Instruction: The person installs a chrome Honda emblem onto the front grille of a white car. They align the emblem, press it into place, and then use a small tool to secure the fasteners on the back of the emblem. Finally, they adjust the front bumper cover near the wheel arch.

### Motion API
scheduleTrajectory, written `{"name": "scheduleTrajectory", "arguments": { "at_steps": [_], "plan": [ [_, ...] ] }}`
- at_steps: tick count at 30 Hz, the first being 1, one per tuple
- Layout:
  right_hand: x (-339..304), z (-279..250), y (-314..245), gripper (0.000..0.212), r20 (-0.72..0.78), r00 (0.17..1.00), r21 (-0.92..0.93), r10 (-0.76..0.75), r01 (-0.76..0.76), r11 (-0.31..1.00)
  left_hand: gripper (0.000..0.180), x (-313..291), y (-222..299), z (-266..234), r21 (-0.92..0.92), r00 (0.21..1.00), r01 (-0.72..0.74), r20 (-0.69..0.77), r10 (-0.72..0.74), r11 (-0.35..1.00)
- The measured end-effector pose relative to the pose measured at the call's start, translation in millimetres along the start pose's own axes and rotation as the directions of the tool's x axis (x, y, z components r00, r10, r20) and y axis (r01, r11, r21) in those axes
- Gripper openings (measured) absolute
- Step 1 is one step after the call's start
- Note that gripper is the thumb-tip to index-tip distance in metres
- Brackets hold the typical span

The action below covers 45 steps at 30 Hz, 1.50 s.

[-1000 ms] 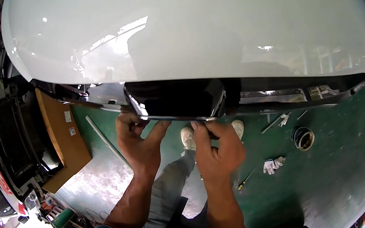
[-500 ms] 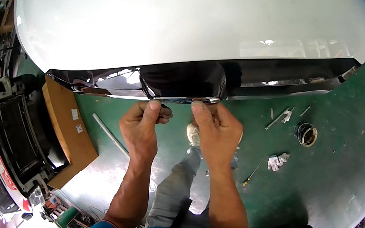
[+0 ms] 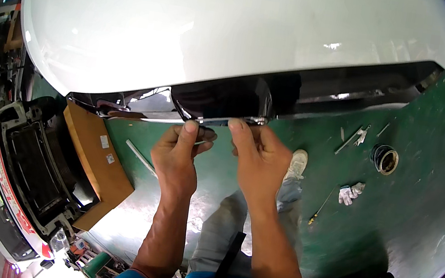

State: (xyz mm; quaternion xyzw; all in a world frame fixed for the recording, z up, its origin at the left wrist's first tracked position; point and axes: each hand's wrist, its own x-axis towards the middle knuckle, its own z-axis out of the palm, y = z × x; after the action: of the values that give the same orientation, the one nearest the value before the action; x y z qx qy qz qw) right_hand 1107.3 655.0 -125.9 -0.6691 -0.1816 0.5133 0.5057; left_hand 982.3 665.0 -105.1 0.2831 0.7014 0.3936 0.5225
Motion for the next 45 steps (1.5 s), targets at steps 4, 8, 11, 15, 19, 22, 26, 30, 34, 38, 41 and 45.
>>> {"name": "scheduleTrajectory", "arguments": {
  "at_steps": [4,8,11,15,19,22,26,30,34,38,41,45],
  "plan": [
    [-3.9,11.2,-10.1,0.032,0.027,0.997,0.13,0.066,-0.069,0.989,0.05,-2.9,9.1,5.7,-0.097,0.996,0.06,0.069,-0.053,0.993],
    [-4.5,16.3,-16.3,0.035,0.072,0.992,0.209,0.103,-0.116,0.971,0.049,-1.1,8.9,4.8,-0.102,0.994,0.058,0.101,-0.048,0.993],
    [-5.8,15.9,-15.6,0.036,0.08,0.99,0.178,0.114,-0.126,0.976,0.047,1.5,6.4,2.4,-0.075,0.992,0.076,0.105,-0.068,0.994],
    [-9.6,15.9,-11.1,0.034,0.064,0.992,0.125,0.106,-0.113,0.986,0.044,-3.1,7.7,3.9,-0.065,0.994,0.054,0.094,-0.047,0.996],
    [-9.8,20.2,-6.0,0.03,0.014,0.998,0.125,0.067,-0.068,0.99,0.041,-2.2,8.3,4.8,-0.096,0.995,0.092,0.053,-0.088,0.991],
    [-8.9,19.3,-7.2,0.031,-0.001,0.999,0.106,0.051,-0.051,0.993,0.039,3.1,8.3,6.2,-0.109,0.99,0.114,0.092,-0.105,0.987],
    [-2.6,18.5,-5.3,0.036,0.027,0.998,0.003,0.048,-0.048,0.999,0.036,1.7,12.8,10.2,-0.007,0.998,0.031,0.046,-0.03,0.999],
    [-2.4,2.6,6.3,0.038,0.137,0.99,0.066,-0.044,0.035,0.997,0.038,1.5,14.9,8.0,0.151,0.995,-0.102,0.026,0.099,0.983],
    [0.1,-18.2,39.5,0.026,0.069,0.996,0.166,-0.061,0.048,0.985,0.039,-2.9,14.9,8.8,0.268,0.979,-0.204,0.025,0.204,0.942],
    [4.7,-22.8,30.3,0.027,0.136,0.99,0.229,-0.045,0.012,0.973,0.038,-5.7,17.0,12.7,0.142,0.991,-0.135,0.01,0.136,0.981],
    [0.3,-12.0,7.9,0.029,0.16,0.987,0.274,0.001,-0.045,0.961,0.038,-9.0,18.6,13.8,0.043,0.999,-0.045,0.02,0.044,0.998],
    [-1.3,2.9,-1.0,0.031,0.187,0.982,0.324,-0.023,-0.039,0.945,0.034,-6.1,19.4,8.7,-0.09,0.987,0.032,0.158,-0.017,0.995]
  ]
}}
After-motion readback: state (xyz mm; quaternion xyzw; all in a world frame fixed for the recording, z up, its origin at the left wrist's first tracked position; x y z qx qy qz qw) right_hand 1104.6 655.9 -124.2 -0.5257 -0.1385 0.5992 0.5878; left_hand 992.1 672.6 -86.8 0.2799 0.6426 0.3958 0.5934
